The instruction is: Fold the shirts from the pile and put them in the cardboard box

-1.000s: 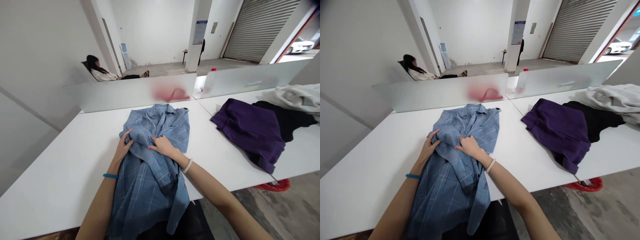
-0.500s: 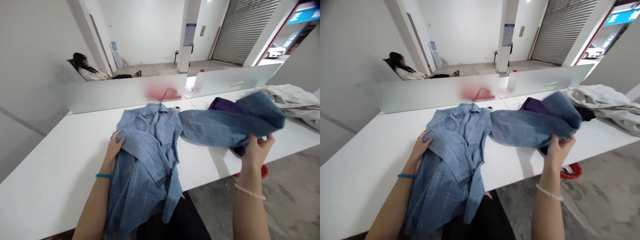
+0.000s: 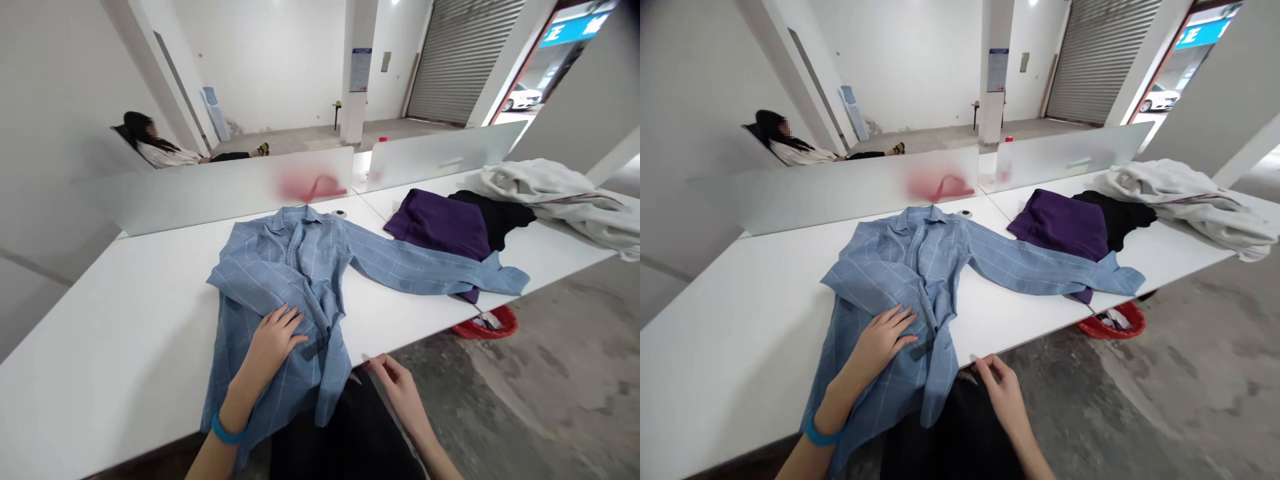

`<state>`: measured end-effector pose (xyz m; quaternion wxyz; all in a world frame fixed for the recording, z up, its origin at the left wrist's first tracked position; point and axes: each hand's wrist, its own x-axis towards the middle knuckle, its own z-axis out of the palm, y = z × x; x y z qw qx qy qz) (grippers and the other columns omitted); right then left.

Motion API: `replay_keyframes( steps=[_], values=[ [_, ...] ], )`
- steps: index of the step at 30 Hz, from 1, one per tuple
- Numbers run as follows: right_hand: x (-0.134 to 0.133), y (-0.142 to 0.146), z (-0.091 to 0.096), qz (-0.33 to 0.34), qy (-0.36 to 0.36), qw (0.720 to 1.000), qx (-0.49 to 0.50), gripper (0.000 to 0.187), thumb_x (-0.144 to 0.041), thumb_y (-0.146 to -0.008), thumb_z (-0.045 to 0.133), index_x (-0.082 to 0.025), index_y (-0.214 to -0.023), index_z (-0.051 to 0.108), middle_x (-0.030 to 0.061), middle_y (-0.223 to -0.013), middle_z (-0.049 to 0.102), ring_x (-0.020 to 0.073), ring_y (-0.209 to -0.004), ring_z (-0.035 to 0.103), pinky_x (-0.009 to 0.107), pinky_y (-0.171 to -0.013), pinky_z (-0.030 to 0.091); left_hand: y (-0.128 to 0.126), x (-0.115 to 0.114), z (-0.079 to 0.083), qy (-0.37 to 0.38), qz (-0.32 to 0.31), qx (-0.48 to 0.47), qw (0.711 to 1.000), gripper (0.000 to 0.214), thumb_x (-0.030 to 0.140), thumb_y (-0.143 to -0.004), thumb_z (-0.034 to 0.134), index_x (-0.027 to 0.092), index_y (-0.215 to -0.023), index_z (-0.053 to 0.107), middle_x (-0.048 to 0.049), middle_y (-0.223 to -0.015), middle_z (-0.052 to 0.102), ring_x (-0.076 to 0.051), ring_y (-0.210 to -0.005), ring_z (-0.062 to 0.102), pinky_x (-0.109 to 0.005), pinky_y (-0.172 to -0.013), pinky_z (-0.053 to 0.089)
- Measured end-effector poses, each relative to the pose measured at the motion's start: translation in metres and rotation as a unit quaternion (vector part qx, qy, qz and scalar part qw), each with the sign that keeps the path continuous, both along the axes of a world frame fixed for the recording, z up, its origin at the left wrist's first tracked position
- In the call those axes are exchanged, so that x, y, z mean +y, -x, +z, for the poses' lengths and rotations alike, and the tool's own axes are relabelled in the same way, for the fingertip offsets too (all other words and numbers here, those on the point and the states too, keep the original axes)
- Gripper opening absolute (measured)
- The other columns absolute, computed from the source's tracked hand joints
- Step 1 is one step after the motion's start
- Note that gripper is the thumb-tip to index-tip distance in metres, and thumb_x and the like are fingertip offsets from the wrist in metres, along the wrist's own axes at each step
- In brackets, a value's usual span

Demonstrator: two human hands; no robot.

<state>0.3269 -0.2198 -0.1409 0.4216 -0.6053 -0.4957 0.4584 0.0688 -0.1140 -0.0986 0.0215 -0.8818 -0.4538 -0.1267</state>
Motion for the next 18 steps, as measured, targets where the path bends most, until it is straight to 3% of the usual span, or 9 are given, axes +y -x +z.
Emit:
replay_keyframes(
  steps=[3,6,9,12,15,18],
  values=[
    [-0.004,0.01,-0.011,0.069,0.028,0.995,0.066,0.043,-0.056,-0.081,0.059,-0.015,-0.093,0.068,0.0096,-0.094,0.07,0.024,-0.094,0.063,0.035,-0.092,0.045,0.002,0.006,0.005,0.014,0.025,-0.004,1.0,0.029,0.028,-0.095,0.041,0.021,-0.106,0.067,-0.0063,-0.111,0.07,-0.024,-0.109,0.059,-0.039,-0.088,0.047],
    [-0.01,0.027,-0.018,0.15,0.037,0.968,0.2,0.057,-0.056,-0.074,0.069,-0.019,-0.116,0.063,0.0095,-0.109,0.067,0.0235,-0.106,0.06,0.037,-0.1,0.041,0.008,0.005,0.011,0.029,-0.004,-0.013,0.999,0.03,0.039,-0.091,0.051,0.02,-0.111,0.064,-0.0073,-0.117,0.067,-0.024,-0.11,0.058,-0.039,-0.091,0.046],
    [-0.013,0.052,-0.018,0.171,0.053,0.954,0.243,0.053,-0.061,-0.071,0.068,-0.018,-0.103,0.069,0.0076,-0.1,0.069,0.0247,-0.1,0.062,0.037,-0.096,0.044,0.009,-0.004,0.009,0.026,-0.014,-0.027,0.999,0.045,0.049,-0.083,0.059,0.02,-0.117,0.059,-0.0094,-0.126,0.061,-0.026,-0.121,0.051,-0.041,-0.099,0.041],
    [-0.014,0.064,-0.009,0.152,0.104,0.953,0.242,0.054,-0.068,-0.073,0.061,-0.016,-0.083,0.072,0.0052,-0.081,0.07,0.0238,-0.086,0.063,0.036,-0.085,0.047,0.002,-0.013,0.003,-0.002,0.016,-0.02,1.0,0.026,0.04,-0.089,0.054,0.019,-0.102,0.062,-0.0107,-0.115,0.064,-0.028,-0.119,0.052,-0.043,-0.097,0.04],
    [-0.014,0.056,0.006,0.156,0.143,0.939,0.27,0.053,-0.067,-0.072,0.062,-0.015,-0.074,0.071,0.0029,-0.07,0.067,0.0183,-0.071,0.06,0.03,-0.072,0.046,-0.009,-0.015,0.001,-0.003,0.043,-0.016,0.999,0.021,0.032,-0.093,0.045,0.018,-0.086,0.06,-0.0111,-0.097,0.066,-0.028,-0.105,0.058,-0.044,-0.089,0.044],
    [-0.013,0.031,0.022,0.145,0.157,0.932,0.294,0.048,-0.061,-0.071,0.068,-0.014,-0.067,0.069,0.0005,-0.062,0.062,0.0109,-0.057,0.051,0.023,-0.06,0.04,-0.009,-0.007,0.006,0.046,0.087,-0.11,0.989,0.026,0.033,-0.094,0.039,0.019,-0.079,0.056,-0.0083,-0.086,0.064,-0.025,-0.089,0.061,-0.042,-0.082,0.047]
  ],
)
